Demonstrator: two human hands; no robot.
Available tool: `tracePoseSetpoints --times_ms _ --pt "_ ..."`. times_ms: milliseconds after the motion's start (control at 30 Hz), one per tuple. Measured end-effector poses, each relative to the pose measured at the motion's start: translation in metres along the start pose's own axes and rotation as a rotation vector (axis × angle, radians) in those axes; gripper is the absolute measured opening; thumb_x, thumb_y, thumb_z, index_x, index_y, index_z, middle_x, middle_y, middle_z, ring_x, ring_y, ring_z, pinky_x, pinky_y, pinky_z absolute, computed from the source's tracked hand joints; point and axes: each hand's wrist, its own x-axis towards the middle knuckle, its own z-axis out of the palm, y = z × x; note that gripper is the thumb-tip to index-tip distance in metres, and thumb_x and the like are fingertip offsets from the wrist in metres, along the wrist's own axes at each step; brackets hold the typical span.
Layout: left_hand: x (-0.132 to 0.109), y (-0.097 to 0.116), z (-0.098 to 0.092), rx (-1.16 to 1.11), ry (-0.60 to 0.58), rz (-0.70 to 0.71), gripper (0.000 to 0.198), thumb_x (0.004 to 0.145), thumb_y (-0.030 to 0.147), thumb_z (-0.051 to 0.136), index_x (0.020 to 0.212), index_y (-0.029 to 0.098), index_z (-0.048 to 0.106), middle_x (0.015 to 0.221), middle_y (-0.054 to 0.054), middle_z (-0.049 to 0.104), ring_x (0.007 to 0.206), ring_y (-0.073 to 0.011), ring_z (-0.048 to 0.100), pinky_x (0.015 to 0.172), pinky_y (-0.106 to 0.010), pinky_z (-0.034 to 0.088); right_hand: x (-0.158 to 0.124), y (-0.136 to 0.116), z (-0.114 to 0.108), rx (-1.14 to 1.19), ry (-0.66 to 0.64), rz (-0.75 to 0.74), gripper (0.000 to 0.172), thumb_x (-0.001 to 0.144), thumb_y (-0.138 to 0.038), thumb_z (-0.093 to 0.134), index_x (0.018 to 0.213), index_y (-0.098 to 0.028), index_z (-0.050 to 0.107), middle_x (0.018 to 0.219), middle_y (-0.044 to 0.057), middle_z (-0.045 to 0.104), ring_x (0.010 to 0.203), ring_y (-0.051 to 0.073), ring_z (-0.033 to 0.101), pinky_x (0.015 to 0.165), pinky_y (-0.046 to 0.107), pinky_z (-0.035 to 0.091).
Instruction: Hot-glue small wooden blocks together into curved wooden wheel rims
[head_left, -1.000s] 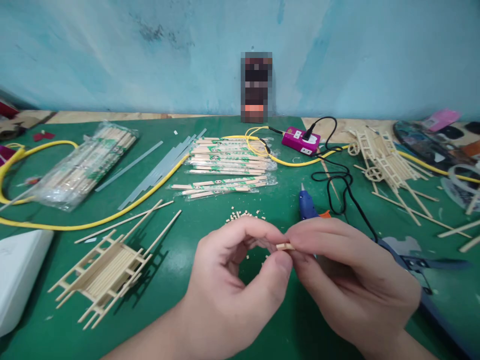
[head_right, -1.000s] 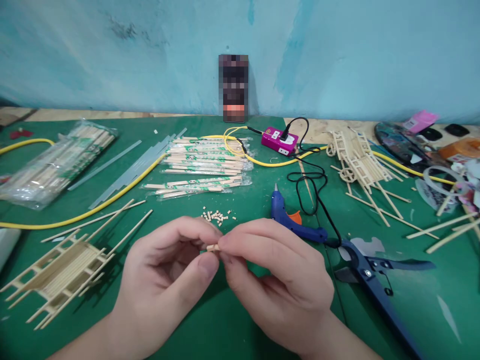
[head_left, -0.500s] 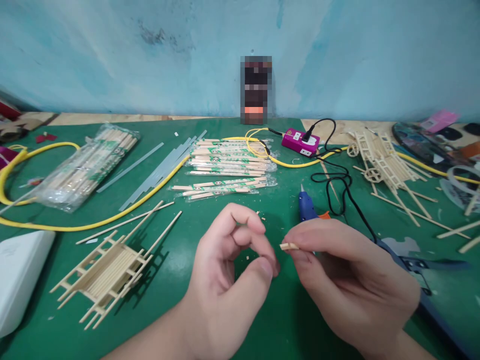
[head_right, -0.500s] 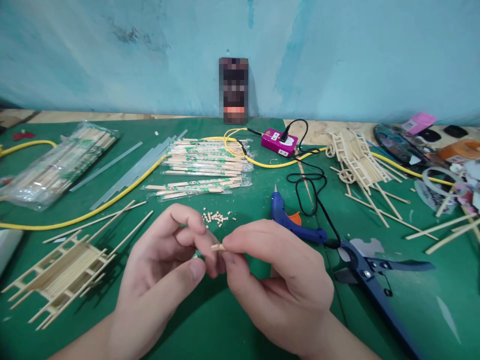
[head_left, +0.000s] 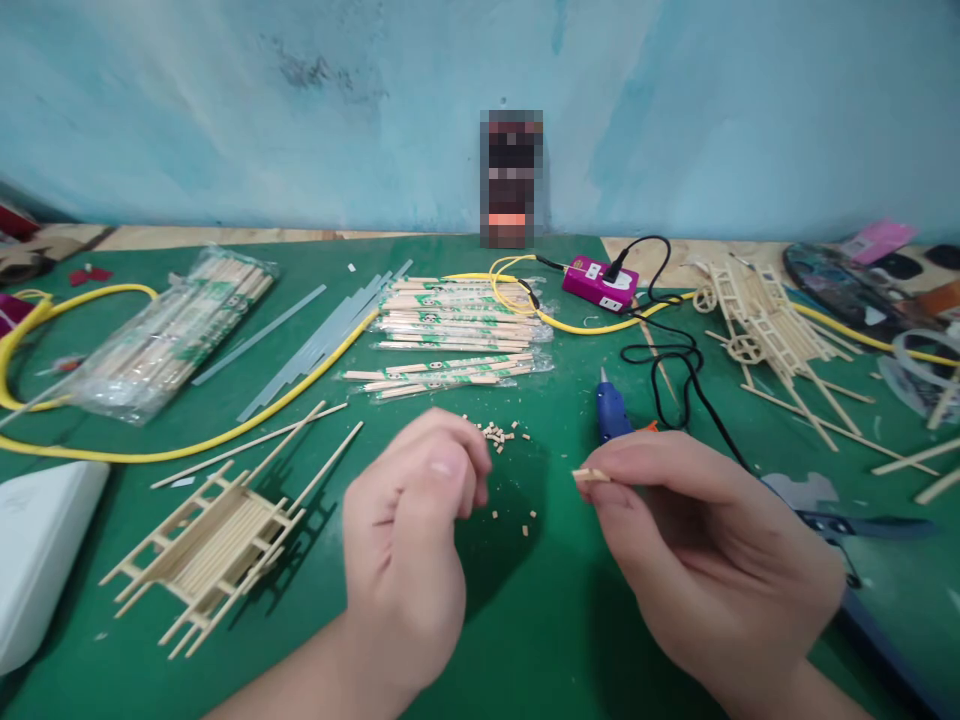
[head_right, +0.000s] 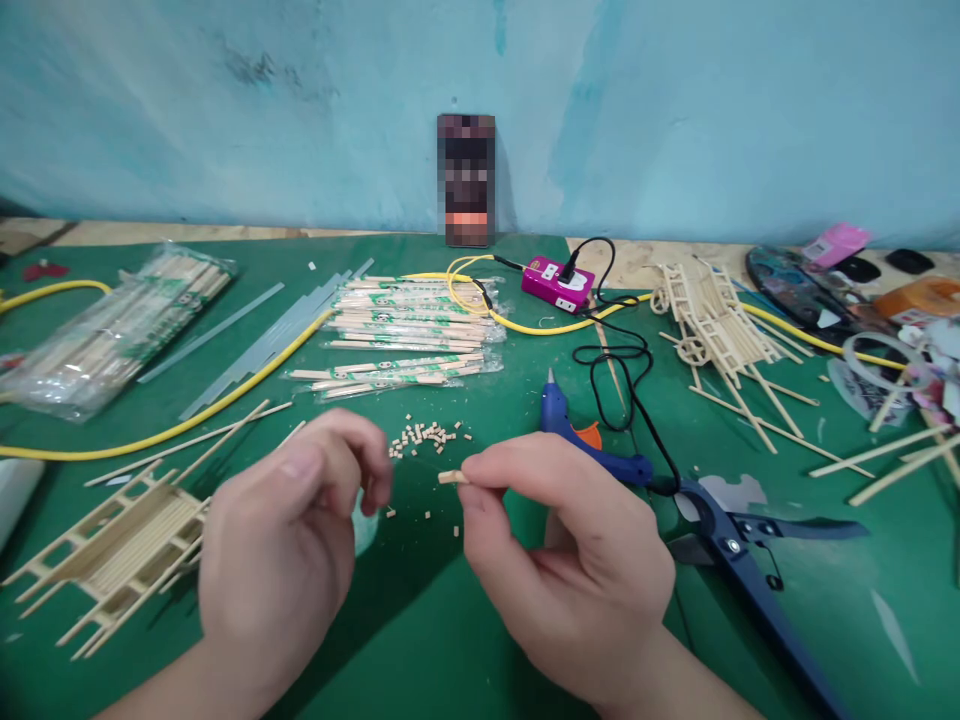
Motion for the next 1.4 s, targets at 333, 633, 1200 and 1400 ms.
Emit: tracePoseSetpoints --times_ms 333,633,1200,1400 --pt "0.034 0.001 -0.004 -0.136 0.400 -0.130 0.019 0.099 0.013 0.072 0.109 0.027 0.065 0.081 0.002 0.072 0.075 -0.0168 0.068 0.071 -0.028 0.056 -0.001 0.001 0.004 0.032 0.193 0.213 0.032 0.089 0.002 0.078 0.103 -0.026 0.084 0.089 -0.005 0.083 0.072 0.011 0.078 0.065 0.019 0.065" --pt "0.056 0.007 -0.025 -1.041 0.020 -0.847 0.032 0.110 0.014 0.044 0.120 0.011 0.074 0.039 0.012 0.039 0.029 -0.0063 0.041 0.036 -0.016 0.035 0.004 0.001 0.004 0.268 0.182 0.378 0.026 0.092 -0.001 0.078 0.098 -0.025 0.085 0.083 -0.002 0.082 0.066 0.012 0.077 0.058 0.020 0.065" --pt "0.029 -0.016 -0.011 0.561 -0.171 0.443 0.033 0.097 0.004 0.069 0.121 0.025 0.074 0.139 -0.009 0.082 0.141 -0.0308 0.074 0.128 -0.054 0.054 0.004 0.006 0.001 0.332 0.163 0.411 0.019 0.100 -0.008 0.076 0.100 -0.026 0.083 0.081 0.000 0.078 0.065 0.015 0.074 0.056 0.024 0.063" --pt "0.017 -0.010 -0.009 0.488 -0.236 0.525 0.066 0.097 0.012 0.083 0.156 0.029 0.060 0.118 -0.006 0.085 0.100 -0.0230 0.081 0.094 -0.037 0.065 0.004 0.006 0.000 0.400 0.038 0.435 0.020 0.099 -0.009 0.077 0.102 -0.027 0.084 0.083 0.001 0.081 0.064 0.015 0.075 0.055 0.022 0.064"
